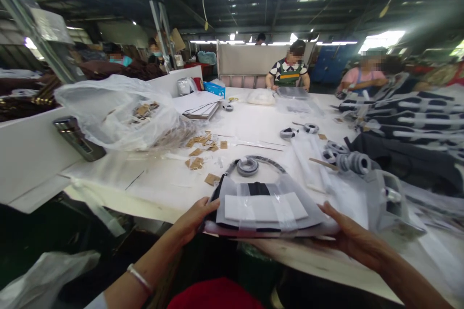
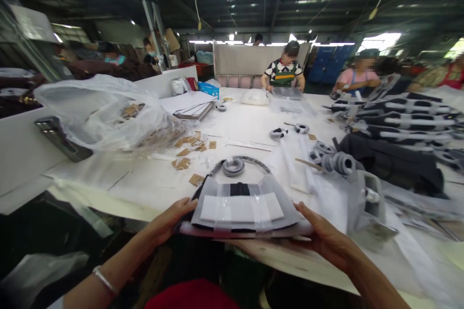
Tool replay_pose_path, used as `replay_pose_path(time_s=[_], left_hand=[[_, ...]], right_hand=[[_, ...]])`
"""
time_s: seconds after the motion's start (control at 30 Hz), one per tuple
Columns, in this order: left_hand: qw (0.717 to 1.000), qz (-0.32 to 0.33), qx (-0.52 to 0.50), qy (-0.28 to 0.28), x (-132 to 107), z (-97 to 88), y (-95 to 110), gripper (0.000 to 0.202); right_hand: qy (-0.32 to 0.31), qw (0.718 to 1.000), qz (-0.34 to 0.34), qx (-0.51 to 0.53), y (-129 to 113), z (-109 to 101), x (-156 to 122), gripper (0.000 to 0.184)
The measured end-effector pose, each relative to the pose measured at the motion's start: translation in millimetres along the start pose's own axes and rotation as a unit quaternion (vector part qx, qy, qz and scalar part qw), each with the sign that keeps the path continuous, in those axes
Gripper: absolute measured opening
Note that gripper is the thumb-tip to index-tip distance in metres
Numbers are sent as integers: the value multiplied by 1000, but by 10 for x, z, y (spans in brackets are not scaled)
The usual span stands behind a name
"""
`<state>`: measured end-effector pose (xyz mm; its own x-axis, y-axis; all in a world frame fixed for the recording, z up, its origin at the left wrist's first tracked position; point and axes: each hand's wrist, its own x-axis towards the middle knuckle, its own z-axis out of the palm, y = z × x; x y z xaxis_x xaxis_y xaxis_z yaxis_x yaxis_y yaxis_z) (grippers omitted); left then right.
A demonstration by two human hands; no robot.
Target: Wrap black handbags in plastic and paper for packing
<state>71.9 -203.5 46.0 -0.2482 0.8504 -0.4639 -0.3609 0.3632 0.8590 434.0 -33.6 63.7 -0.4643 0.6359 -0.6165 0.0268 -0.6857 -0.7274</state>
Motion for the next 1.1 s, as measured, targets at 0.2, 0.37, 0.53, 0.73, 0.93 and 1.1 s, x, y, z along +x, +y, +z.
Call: replay_pose_path(time_s=[0.2, 0.37, 0.53, 0.73, 0.93, 1.1], left_hand=[[999, 16, -34, -31, 60, 3, -10, 65], [996, 11, -74, -47, 67, 7, 47, 63], [987, -5, -152, -47, 137, 0, 46, 59], [982, -13, -184, -30, 245, -105, 50, 64], [983, 9, -178, -32, 257, -174, 9, 64], [982, 19, -188, -25, 178, -129, -110, 73]], right_hand=[[31, 998, 1, -55, -18, 149, 3, 51], [64, 996, -61, -28, 159, 238, 97, 44], [74, 994, -78, 18, 260, 213, 194, 48], [18, 976, -86, 198, 562, 124, 0, 64], [-6, 971, -1, 238, 970, 434, 30, 76], [24, 975, 1, 223, 1095, 851, 119, 68]])
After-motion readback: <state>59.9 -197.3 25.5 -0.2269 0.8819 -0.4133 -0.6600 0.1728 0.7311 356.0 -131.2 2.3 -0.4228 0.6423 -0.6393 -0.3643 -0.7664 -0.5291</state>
